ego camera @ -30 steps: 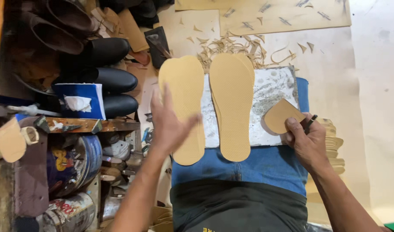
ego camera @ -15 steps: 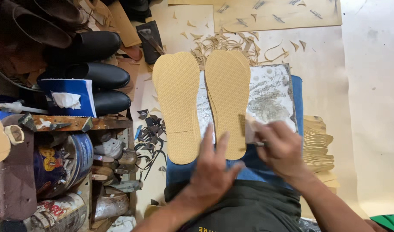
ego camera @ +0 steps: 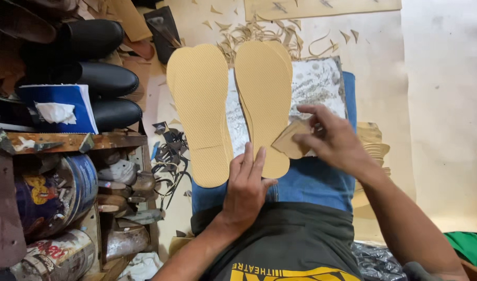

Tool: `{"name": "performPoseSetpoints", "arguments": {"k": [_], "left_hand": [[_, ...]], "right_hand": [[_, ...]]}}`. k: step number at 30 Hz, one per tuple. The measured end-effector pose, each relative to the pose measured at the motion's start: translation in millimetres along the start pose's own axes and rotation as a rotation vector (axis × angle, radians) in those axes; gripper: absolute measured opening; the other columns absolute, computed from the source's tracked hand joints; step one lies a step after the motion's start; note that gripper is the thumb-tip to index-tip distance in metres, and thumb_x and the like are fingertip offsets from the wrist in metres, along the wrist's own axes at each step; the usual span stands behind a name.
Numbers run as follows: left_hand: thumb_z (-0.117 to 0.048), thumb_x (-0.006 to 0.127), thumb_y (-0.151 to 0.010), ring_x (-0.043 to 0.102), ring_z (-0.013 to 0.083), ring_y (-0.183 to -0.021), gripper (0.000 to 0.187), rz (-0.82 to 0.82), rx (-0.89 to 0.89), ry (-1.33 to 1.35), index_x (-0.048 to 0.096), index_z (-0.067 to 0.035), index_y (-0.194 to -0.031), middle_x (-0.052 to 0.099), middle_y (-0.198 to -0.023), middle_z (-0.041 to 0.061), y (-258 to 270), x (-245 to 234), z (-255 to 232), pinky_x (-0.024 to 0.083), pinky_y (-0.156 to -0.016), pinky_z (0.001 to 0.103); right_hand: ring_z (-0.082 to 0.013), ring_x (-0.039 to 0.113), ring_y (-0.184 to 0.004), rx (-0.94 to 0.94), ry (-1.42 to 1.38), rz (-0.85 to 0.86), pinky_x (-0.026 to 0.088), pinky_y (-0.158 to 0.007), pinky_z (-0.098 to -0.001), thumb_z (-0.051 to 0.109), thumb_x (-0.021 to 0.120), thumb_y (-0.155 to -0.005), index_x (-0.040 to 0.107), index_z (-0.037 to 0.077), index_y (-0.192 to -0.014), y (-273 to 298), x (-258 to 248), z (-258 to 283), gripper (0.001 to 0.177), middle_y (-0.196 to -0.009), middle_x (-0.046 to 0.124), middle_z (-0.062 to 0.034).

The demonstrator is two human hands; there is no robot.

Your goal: The person uses a small template and a pen to trace a curved line on the heel area of several stacked shoe insoles. They repeatedly align the template, trace the outline, and move to the next insole in the stack.

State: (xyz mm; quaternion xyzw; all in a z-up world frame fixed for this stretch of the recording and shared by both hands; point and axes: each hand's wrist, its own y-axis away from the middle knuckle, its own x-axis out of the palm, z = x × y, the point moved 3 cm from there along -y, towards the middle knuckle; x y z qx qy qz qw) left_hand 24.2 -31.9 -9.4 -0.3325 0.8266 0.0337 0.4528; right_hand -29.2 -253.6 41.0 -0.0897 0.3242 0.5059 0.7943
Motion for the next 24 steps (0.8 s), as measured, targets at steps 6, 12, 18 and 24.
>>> {"name": "performPoseSetpoints", "arguments": {"k": [6, 12, 18, 24], "left_hand": [[-0.036, 0.081, -0.091, 0.057, 0.0474, -0.132, 0.083, -0.013, -0.131, 0.237, 0.048, 0.002, -0.157, 0.049, -0.158, 0.031, -3, -3, 1, 0.059, -0.1, 0.053], [-0.026, 0.075, -0.101, 0.055, 0.0479, -0.136, 0.065, -0.071, -0.146, 0.37, 0.049, -0.001, -0.155, 0.052, -0.154, 0.024, -2, -24, -8, 0.058, -0.106, 0.06], [-0.02, 0.074, -0.103, 0.062, 0.0414, -0.131, 0.049, -0.116, -0.169, 0.367, 0.06, -0.006, -0.148, 0.063, -0.141, 0.017, 8, -19, -4, 0.059, -0.106, 0.057], [-0.018, 0.077, -0.1, 0.066, 0.0361, -0.129, 0.038, -0.153, -0.147, 0.34, 0.07, -0.011, -0.137, 0.067, -0.136, 0.011, 10, -15, -1, 0.061, -0.105, 0.052]], "right_hand": [[-0.0097, 0.061, -0.048, 0.165, -0.636, -0.139, 0.049, -0.037, -0.0223, 0.003, 0.079, -0.093, 0.066, -0.002, -0.126, 13, 0, -26, 0.036, -0.075, 0.056, -0.0016], [-0.0101, 0.062, -0.047, 0.174, -0.586, -0.075, 0.05, -0.039, -0.0208, 0.003, 0.086, -0.086, 0.069, -0.007, -0.127, 27, 37, -36, 0.045, -0.07, 0.069, -0.0097], [-0.0052, 0.06, -0.057, 0.161, -0.489, -0.113, 0.049, -0.053, -0.0178, 0.006, 0.092, -0.083, 0.076, -0.001, -0.124, 31, 47, -26, 0.045, -0.071, 0.068, -0.006], [-0.0043, 0.058, -0.059, 0.117, -0.452, -0.104, 0.047, -0.054, -0.0178, 0.008, 0.092, -0.084, 0.075, -0.001, -0.125, 28, 52, -27, 0.045, -0.069, 0.065, -0.0039]]}}
